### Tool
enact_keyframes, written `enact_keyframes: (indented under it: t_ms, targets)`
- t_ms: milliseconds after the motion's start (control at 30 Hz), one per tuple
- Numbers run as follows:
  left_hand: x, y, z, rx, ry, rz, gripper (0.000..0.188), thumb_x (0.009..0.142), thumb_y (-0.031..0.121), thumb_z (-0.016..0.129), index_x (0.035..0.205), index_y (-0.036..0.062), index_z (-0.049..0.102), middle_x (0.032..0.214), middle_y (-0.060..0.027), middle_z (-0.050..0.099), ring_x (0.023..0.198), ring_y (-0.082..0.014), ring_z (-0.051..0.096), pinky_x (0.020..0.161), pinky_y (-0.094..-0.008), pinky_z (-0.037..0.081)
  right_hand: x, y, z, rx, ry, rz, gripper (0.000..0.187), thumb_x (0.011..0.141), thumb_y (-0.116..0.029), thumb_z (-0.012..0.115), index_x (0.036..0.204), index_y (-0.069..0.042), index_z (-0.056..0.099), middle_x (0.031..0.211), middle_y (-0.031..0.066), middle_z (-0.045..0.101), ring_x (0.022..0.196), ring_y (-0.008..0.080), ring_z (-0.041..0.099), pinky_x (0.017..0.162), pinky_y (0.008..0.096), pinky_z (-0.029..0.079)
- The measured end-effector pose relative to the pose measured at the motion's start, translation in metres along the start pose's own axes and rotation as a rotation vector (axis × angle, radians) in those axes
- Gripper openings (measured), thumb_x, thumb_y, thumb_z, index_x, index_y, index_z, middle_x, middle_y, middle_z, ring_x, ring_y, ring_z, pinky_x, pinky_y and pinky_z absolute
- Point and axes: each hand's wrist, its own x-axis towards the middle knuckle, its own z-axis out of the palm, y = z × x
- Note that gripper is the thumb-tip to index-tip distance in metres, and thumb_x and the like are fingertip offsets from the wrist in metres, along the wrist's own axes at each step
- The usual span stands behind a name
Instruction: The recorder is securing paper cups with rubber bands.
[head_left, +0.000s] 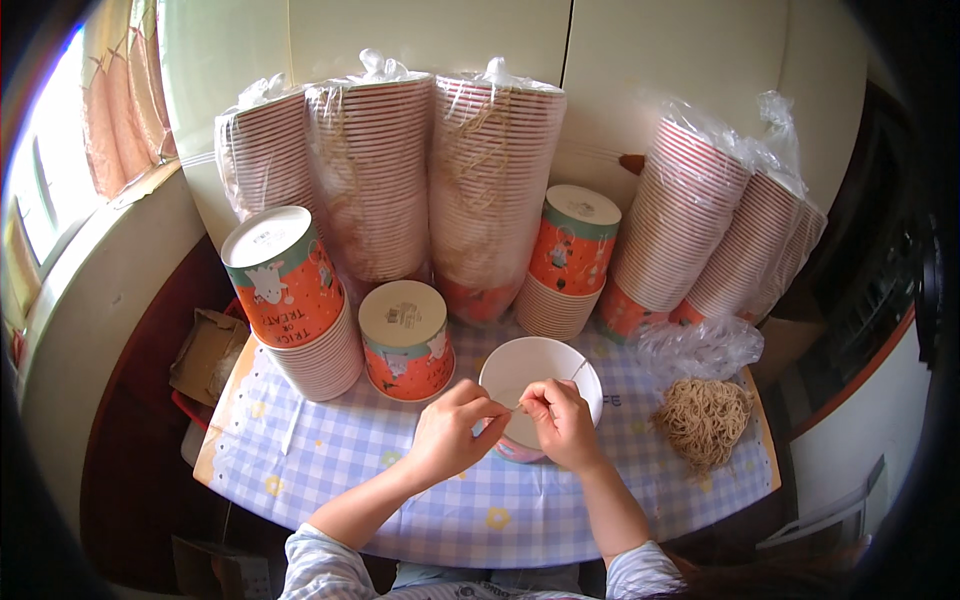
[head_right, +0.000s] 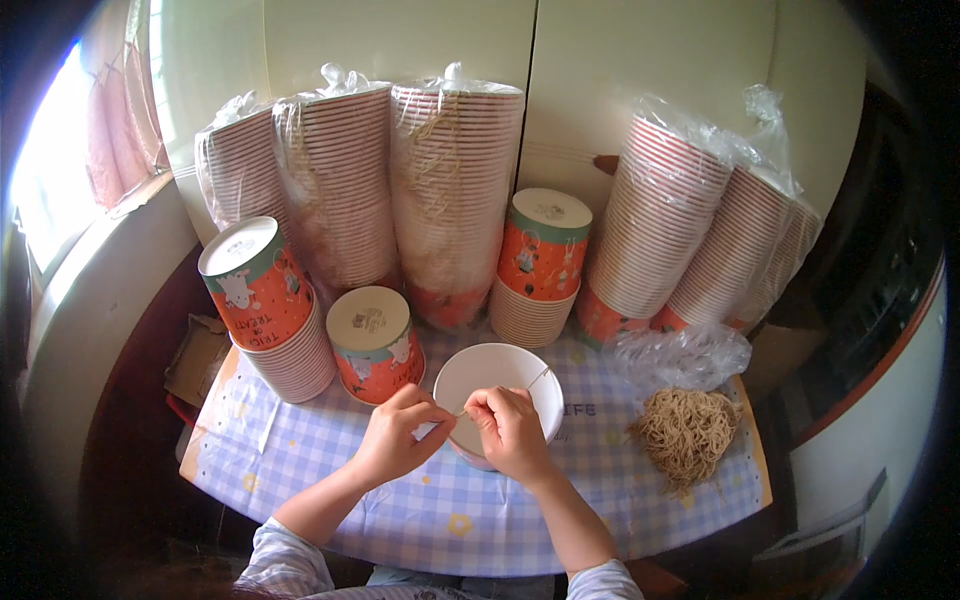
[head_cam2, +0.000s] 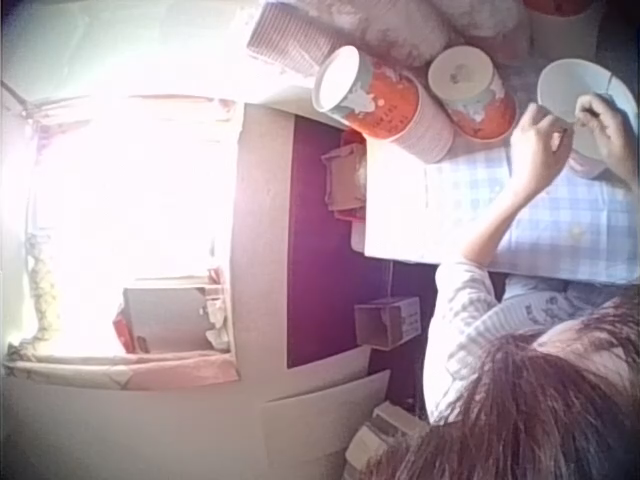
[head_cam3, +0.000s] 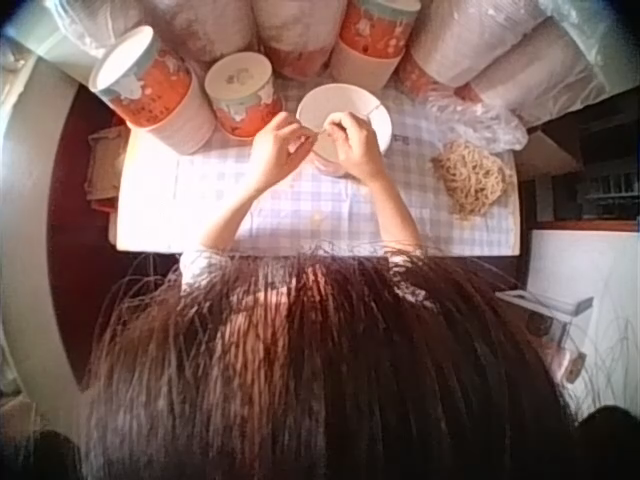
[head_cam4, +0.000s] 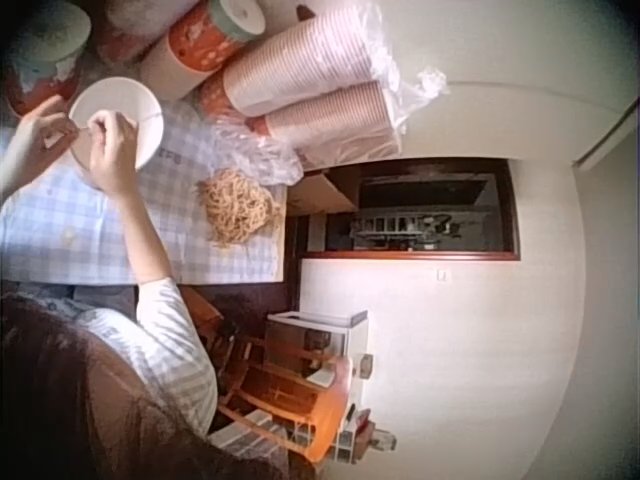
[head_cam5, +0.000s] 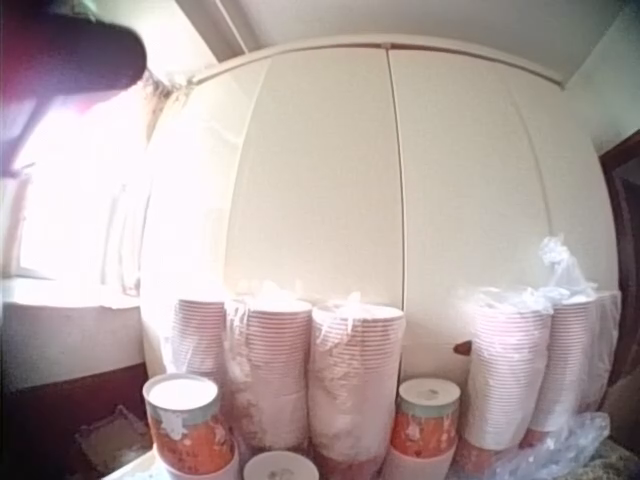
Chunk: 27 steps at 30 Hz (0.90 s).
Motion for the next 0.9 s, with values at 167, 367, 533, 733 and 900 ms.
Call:
enact_keyframes:
  t_ms: [167,367,533,733,900]
  targets:
    - [0.005,-0.001,-0.004,0.061,0.146,0.027,0.018,0.066,0.016,0.071,0.080,0.0076,0.062,0.082,-0.0069,0.053,0.072,-0.0215,0.057,0.058,-0.0312,0.048,0.001,-0.002,-0.001,0.015,-0.003,-0.018,0.003,0.080,-0.006,0.058,0.080,-0.004,0.056,0.073,0.0043,0.060,0.075,0.0202,0.053,0.069,0.0297,0.043]
    - [0.002,-0.008,0.005,0.090,0.095,0.097,0.015,0.067,0.014,0.070,0.079,0.0086,0.063,0.080,-0.0049,0.054,0.072,-0.0218,0.055,0.059,-0.0325,0.047,0.002,-0.004,0.001,-0.040,0.002,-0.069,0.003,0.079,-0.006,0.059,0.081,-0.005,0.057,0.075,0.0047,0.061,0.076,0.0207,0.054,0.071,0.0311,0.042]
    - [0.002,-0.010,0.007,0.098,0.094,0.139,0.013,0.067,0.012,0.069,0.076,0.0086,0.062,0.078,-0.0034,0.053,0.069,-0.0205,0.053,0.058,-0.0315,0.046,0.000,-0.001,0.001,-0.042,-0.003,-0.084,0.015,0.081,-0.006,0.058,0.094,-0.002,0.052,0.073,0.0056,0.060,0.074,0.0181,0.055,0.072,0.0290,0.042]
    - [0.002,-0.008,0.006,0.097,0.072,0.156,0.011,0.066,0.009,0.068,0.074,0.0085,0.061,0.077,-0.0025,0.053,0.067,-0.0194,0.052,0.057,-0.0311,0.046,-0.006,0.013,0.007,0.034,-0.023,-0.112,0.030,0.084,-0.003,0.054,0.108,0.000,0.036,0.072,0.0065,0.056,0.069,0.0117,0.054,0.069,0.0235,0.043]
    - [0.005,-0.008,0.006,0.065,0.059,0.160,0.011,0.066,0.008,0.068,0.075,0.0084,0.061,0.076,-0.0024,0.053,0.067,-0.0196,0.053,0.057,-0.0308,0.046,-0.008,0.013,0.009,0.079,0.046,-0.082,0.026,0.084,-0.003,0.054,0.103,0.000,0.037,0.072,0.0070,0.056,0.069,0.0123,0.054,0.071,0.0245,0.043]
